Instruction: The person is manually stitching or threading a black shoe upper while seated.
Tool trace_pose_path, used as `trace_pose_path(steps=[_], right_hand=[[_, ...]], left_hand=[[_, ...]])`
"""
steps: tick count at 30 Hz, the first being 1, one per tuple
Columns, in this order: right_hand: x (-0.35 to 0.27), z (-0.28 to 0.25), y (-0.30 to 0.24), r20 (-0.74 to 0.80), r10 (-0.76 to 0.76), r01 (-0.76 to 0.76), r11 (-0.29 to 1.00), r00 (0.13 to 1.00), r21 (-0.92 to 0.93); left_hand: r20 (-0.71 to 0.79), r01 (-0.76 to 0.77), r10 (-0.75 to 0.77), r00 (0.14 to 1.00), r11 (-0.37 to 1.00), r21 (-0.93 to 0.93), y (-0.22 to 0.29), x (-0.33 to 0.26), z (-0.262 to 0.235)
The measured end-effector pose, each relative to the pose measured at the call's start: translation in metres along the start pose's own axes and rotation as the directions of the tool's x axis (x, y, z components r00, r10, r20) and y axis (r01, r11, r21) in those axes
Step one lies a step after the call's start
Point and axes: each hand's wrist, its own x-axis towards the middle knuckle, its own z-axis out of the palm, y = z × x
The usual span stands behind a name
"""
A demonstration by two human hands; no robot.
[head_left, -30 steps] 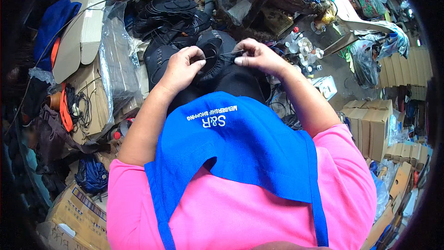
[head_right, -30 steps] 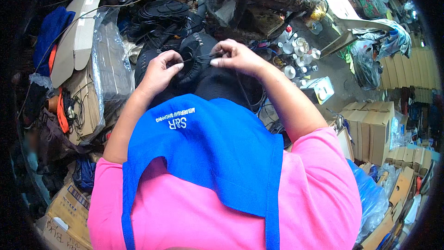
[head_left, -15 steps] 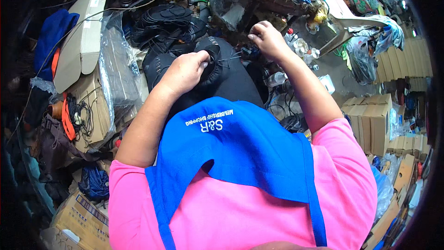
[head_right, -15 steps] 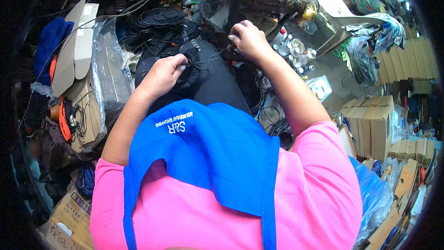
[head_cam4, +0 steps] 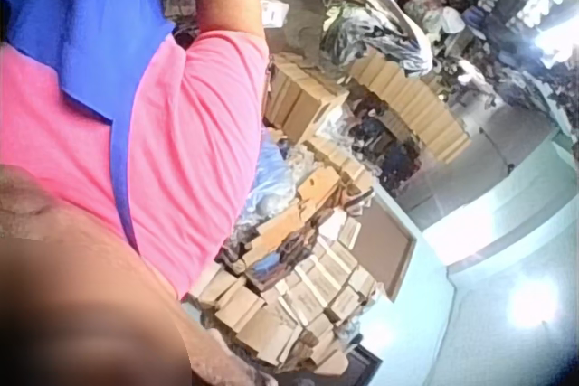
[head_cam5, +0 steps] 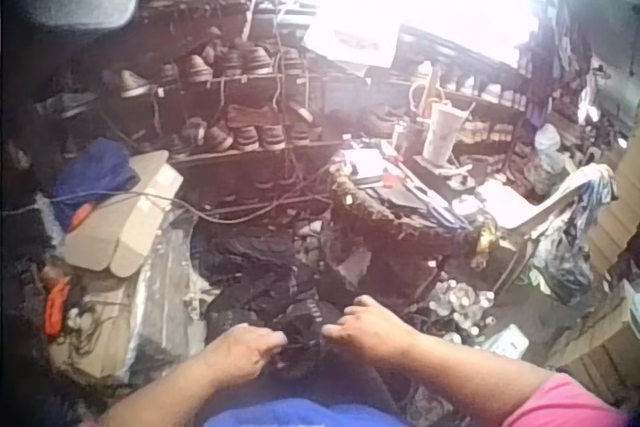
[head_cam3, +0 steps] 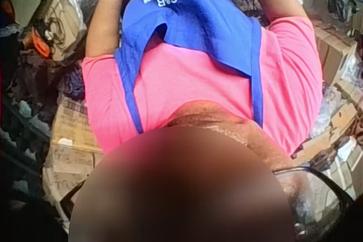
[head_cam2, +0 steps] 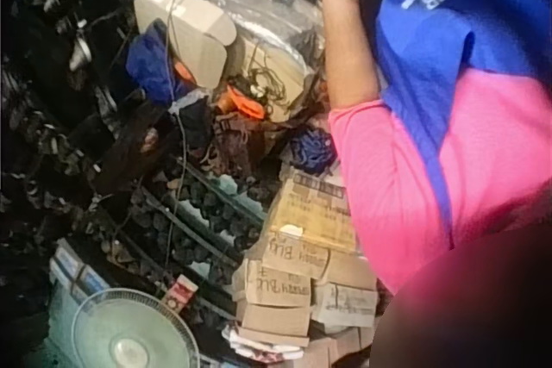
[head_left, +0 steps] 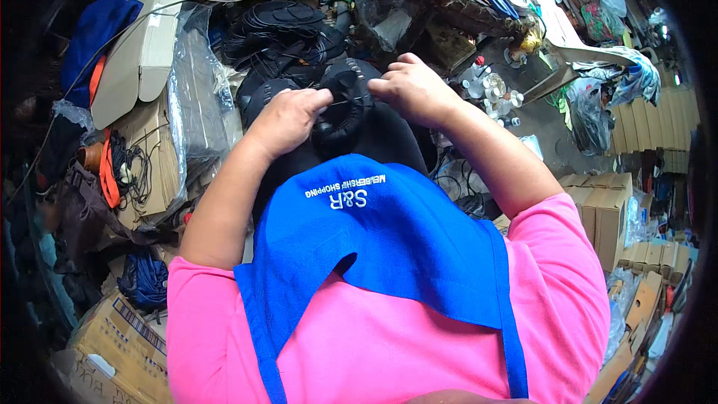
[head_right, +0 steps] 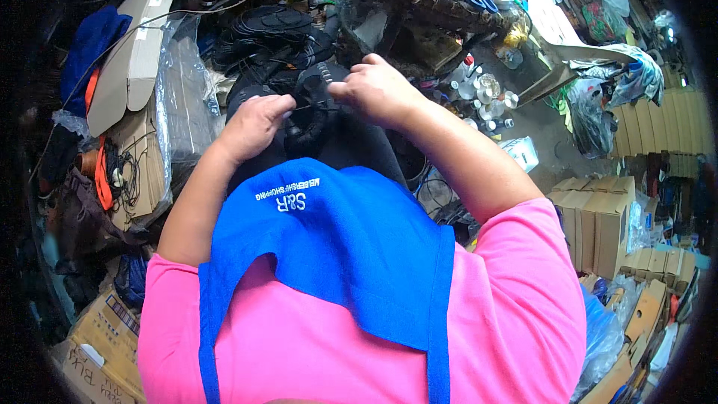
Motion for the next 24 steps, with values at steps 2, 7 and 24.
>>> trace_pose_path(steps=[2,7,24], right_hand=[[-0.017,0.004,0.018,0.078,0.087,-0.086,0.996,0.993,-0.014],[-0.076,0.005,0.055,0.177,0.635,-0.497,0.370,0.752,0.785],[-0.104,0.011,0.044,0.090,0.444,-0.431,0.769,0.891,0.473]], left_hand=[[-0.100,0.008,0.012,0.995,0.981,0.195,-0.033,-0.028,0.003],[-0.267,0.389,-0.525,0.808,0.817,-0.426,-0.071,-0.113,-0.028],[-0.318,0.504,-0.459,0.830,0.860,0.073,-0.054,-0.139,-0.083]])
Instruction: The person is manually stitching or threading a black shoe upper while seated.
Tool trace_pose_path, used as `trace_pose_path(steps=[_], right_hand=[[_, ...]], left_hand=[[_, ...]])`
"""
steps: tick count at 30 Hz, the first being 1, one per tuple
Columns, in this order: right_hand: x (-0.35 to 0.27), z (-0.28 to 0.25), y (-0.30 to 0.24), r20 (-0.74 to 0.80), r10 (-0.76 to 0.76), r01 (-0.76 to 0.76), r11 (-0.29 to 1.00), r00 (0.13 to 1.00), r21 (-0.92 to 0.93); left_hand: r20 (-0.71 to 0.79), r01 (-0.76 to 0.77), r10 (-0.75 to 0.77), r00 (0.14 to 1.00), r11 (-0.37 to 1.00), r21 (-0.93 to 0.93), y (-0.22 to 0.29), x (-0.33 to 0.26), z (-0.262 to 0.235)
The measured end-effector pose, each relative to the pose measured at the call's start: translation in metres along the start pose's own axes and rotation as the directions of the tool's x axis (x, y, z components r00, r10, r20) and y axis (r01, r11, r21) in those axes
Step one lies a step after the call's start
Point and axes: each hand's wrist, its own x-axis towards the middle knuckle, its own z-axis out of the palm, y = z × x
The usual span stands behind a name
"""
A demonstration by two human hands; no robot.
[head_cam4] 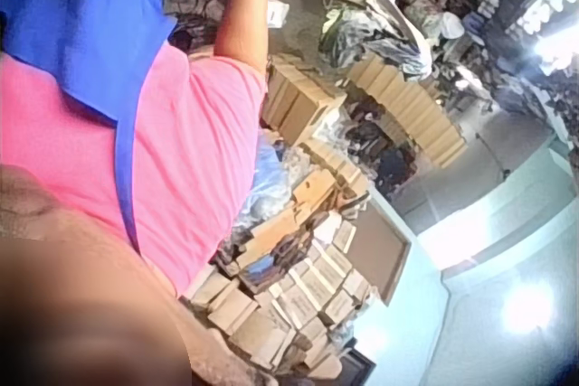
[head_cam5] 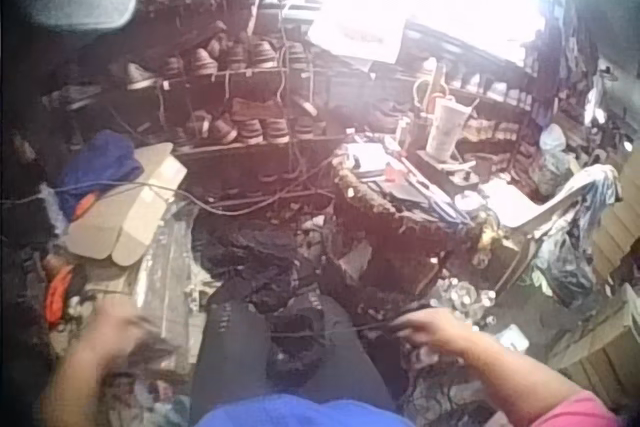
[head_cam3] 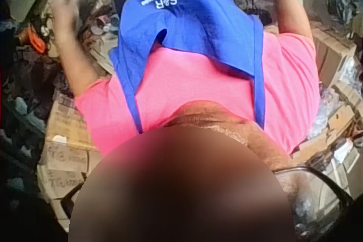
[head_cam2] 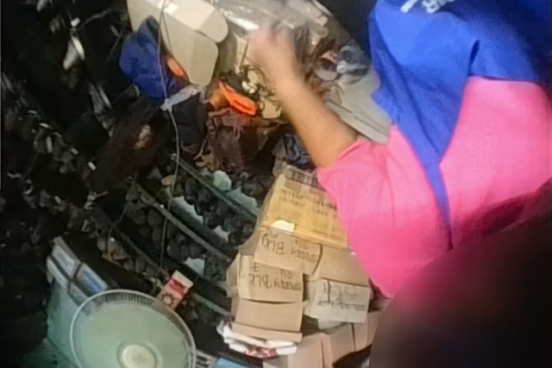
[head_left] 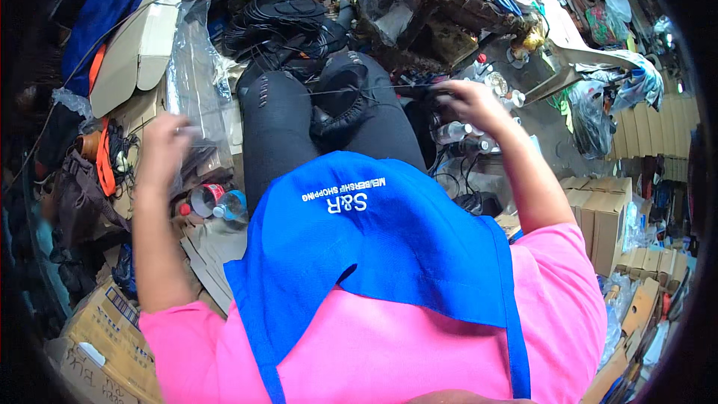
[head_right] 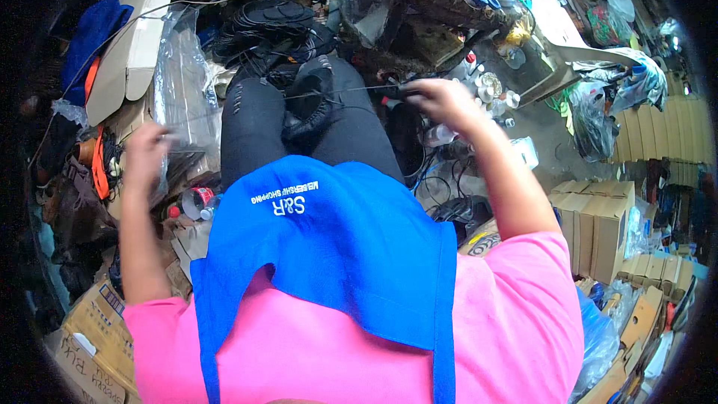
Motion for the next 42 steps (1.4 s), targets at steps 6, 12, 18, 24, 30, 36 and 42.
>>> trace_pose_path(steps=[6,12,18,24,30,36,42], right_hand=[[-0.119,-0.058,0.150,-0.267,0.569,-0.614,0.779,0.778,-0.128],[-0.010,0.006,0.012,0.225,0.180,-0.172,0.984,0.958,-0.055],[0.063,0.021,-0.076,0.004,-0.067,0.061,0.937,0.998,0.343],[0.075,0.026,-0.061,-0.023,-0.207,0.207,0.953,0.978,0.222],[0.076,0.030,-0.063,0.035,-0.211,0.192,0.936,0.977,0.295],[0.061,0.059,-0.057,-0.122,-0.086,0.132,0.887,0.989,0.443],[0.042,0.057,-0.071,-0.253,-0.207,0.254,0.952,0.945,0.173]], left_hand=[[-0.325,0.240,-0.071,0.943,0.821,0.518,-0.122,-0.046,-0.087],[-0.090,-0.180,0.166,0.982,0.967,-0.178,0.082,0.037,0.043],[0.203,-0.263,0.406,0.891,0.826,-0.498,0.155,0.089,0.113],[0.408,-0.141,0.386,0.827,0.845,-0.515,0.157,0.108,0.119],[0.508,0.108,0.347,0.788,0.734,-0.670,0.148,0.114,0.129],[0.553,0.214,0.383,0.740,0.645,-0.733,0.140,0.113,0.133],[0.574,-0.001,0.482,0.661,0.766,-0.643,0.141,0.117,0.126]])
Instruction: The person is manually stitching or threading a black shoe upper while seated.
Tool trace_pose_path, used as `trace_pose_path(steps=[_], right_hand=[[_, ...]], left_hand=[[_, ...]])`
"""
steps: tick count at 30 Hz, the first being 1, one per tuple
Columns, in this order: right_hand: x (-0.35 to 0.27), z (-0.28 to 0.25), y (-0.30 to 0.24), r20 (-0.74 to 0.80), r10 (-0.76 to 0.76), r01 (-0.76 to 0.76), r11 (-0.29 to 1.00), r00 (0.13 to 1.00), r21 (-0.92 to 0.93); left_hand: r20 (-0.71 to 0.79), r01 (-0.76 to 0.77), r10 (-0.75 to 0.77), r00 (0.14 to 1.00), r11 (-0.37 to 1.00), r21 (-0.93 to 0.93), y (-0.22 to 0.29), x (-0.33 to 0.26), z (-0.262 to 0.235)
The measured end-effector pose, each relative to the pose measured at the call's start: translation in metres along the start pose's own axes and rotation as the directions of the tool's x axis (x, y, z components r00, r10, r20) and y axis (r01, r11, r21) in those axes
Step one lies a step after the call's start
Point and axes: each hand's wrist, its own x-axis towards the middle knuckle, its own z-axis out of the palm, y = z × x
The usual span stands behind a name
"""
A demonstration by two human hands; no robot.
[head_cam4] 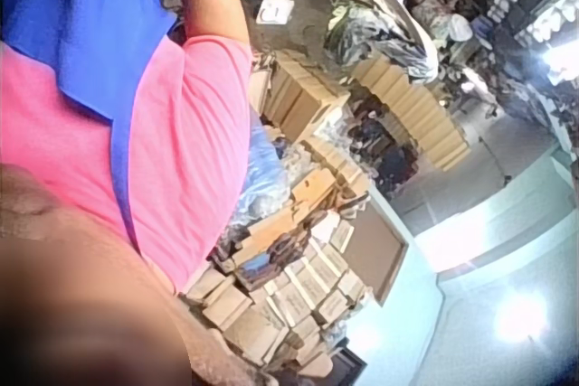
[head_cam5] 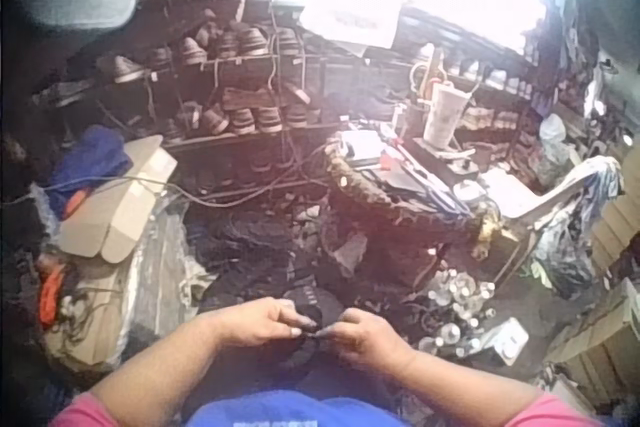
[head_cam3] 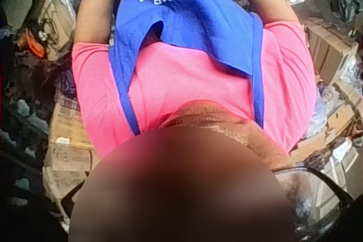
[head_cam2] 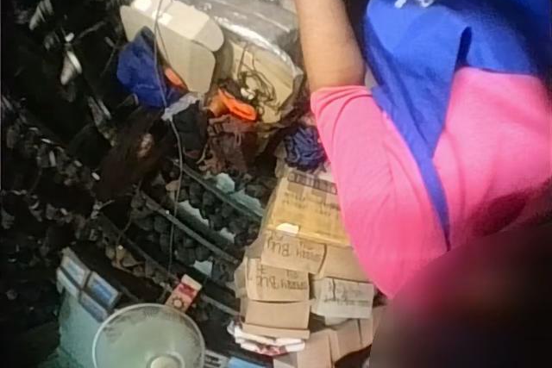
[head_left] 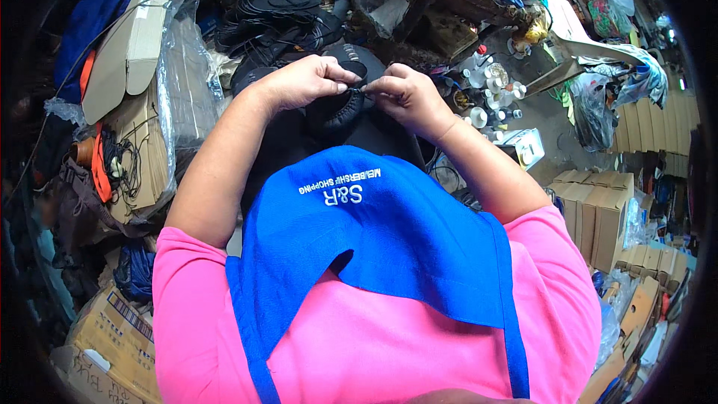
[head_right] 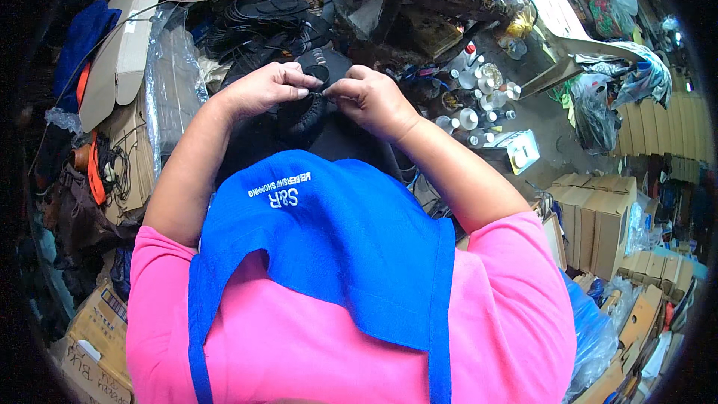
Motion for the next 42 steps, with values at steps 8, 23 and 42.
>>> trace_pose_path(steps=[8,23,42], right_hand=[[0.034,-0.023,-0.043,0.444,-0.099,0.355,0.762,0.890,-0.541],[0.047,-0.004,-0.009,0.330,-0.068,0.184,0.924,0.942,-0.335],[0.032,0.002,0.042,0.208,0.735,0.026,-0.294,0.645,0.956]], left_hand=[[0.062,0.120,-0.137,0.989,0.968,0.218,0.025,0.000,0.000],[-0.562,0.008,0.305,0.769,0.874,0.485,0.011,-0.006,0.023],[-0.621,0.243,-0.025,0.784,0.932,0.268,-0.038,-0.095,-0.015]])
